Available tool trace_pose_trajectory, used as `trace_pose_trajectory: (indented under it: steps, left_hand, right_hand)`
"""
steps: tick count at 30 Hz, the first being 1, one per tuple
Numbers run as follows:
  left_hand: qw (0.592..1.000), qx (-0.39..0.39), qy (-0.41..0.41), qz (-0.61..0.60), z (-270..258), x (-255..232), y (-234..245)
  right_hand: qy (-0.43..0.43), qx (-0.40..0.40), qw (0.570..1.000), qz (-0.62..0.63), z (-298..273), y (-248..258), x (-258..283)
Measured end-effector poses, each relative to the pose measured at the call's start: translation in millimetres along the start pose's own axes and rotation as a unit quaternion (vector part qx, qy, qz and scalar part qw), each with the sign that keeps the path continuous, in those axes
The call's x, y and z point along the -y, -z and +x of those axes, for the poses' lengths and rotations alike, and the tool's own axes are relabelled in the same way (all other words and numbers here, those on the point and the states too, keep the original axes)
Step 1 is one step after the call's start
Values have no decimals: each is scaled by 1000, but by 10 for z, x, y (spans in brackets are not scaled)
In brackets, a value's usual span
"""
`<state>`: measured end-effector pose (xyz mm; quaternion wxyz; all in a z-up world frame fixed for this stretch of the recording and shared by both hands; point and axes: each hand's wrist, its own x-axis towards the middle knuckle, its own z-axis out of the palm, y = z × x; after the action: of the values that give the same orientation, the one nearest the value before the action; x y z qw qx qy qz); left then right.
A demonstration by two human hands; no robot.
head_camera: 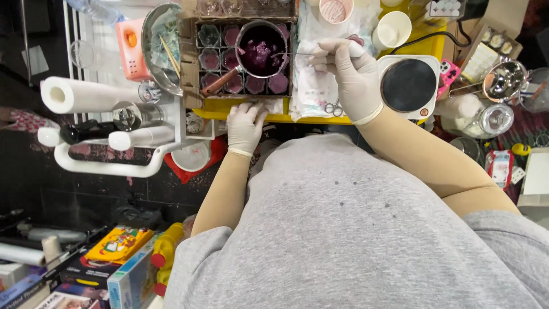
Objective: Manually cleaning and preparing purple flower-shaped wax melts at a workbench.
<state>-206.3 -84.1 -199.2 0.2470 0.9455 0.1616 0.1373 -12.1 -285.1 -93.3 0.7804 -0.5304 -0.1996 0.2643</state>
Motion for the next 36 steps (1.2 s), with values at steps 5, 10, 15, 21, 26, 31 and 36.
trace_pose_trajectory:
  steps: [5,10,15,21,26,31,36]
  left_hand:
    - [999,-25,37,-19,-26,96,-224]
    - [995,-41,94,-6,17,117,-309]
    - [993,-30,98,-65,-20,109,-229]
    - [993,72,56,-74,83,55,127]
    - [985,126,74,-90,116,128,153]
    - [977,116,122,-133,132,-35,357]
    - [987,32,78,-137,217,-350,705]
  right_hand:
    - [44,73,993,-82,62,90,-6]
    - [64,128,981,-132,224,95,54]
    - [167,190,933,-256,451,-42,103]
    - [183,174,900,-355,733,-157,-119]
    - [124,86,899,-412,894,-49,-493]
    - [22,36,925,-378,894,30,-613]
    - [-63,1,948,-313,787,117,-547]
